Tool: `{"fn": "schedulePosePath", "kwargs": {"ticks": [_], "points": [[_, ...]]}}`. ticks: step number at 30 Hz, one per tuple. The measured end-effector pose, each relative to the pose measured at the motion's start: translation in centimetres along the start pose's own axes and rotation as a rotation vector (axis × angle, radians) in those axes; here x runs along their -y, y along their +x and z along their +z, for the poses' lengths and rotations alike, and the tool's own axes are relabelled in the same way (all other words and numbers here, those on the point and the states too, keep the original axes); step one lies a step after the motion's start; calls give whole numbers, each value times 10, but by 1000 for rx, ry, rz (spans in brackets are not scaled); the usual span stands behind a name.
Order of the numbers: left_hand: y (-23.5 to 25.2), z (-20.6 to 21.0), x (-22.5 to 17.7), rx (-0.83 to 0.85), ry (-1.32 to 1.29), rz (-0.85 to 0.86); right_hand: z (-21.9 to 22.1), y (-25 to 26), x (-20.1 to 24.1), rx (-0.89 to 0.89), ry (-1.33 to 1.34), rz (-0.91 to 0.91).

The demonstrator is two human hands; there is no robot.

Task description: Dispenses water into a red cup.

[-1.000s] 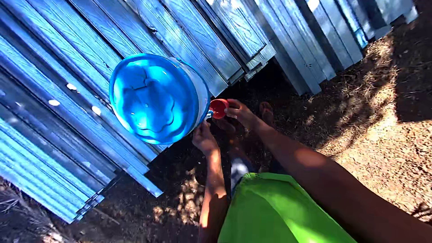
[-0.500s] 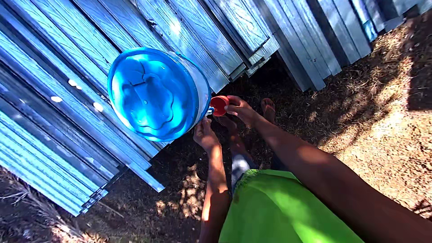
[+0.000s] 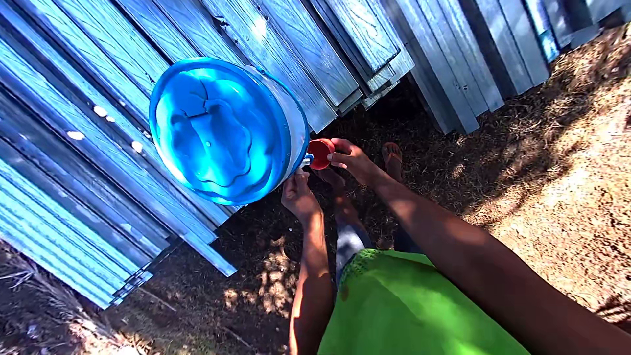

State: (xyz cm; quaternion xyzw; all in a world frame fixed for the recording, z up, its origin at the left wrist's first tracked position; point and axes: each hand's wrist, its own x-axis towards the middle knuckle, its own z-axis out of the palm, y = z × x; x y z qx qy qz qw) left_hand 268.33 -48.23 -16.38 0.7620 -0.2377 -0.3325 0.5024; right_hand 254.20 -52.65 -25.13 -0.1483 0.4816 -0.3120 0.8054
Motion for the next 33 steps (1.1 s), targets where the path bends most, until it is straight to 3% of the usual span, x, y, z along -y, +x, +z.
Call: {"fn": "schedulePosePath", "kwargs": {"ticks": [33], "points": [[0,-2,8,7,56,131,-13,10,5,86,-34,2]]}}
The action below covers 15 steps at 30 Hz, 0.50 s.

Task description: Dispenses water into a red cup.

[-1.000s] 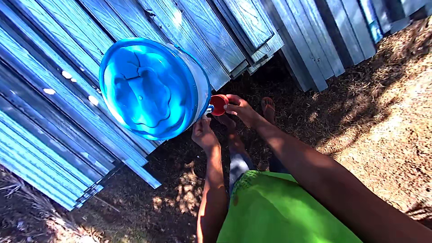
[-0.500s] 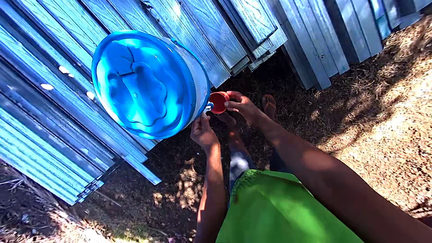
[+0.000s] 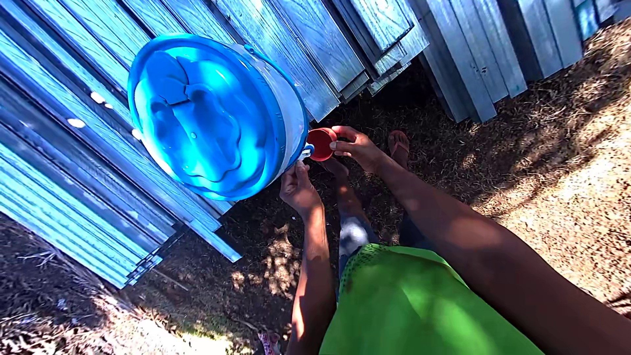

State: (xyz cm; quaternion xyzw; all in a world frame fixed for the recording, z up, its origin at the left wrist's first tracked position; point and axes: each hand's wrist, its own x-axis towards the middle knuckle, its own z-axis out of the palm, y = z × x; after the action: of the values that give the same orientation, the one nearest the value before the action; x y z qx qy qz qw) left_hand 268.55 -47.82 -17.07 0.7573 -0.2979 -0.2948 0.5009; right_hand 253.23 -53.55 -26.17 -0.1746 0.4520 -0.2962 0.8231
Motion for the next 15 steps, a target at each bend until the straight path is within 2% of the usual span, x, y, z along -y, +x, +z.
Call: {"fn": "schedulePosePath", "kwargs": {"ticks": [4,7,10,15], "points": [[0,-2,3,26,59,115,2,-1,-2,-15,7,-9],[-5,-1,4,127,306,318,-1,0,-2,-10,12,-8],[-20,10,3,219,473,430,-5,0,-3,-13,-2,14],[-32,-2,-4,210,515,363,-26,2,-7,0,-73,39]]}}
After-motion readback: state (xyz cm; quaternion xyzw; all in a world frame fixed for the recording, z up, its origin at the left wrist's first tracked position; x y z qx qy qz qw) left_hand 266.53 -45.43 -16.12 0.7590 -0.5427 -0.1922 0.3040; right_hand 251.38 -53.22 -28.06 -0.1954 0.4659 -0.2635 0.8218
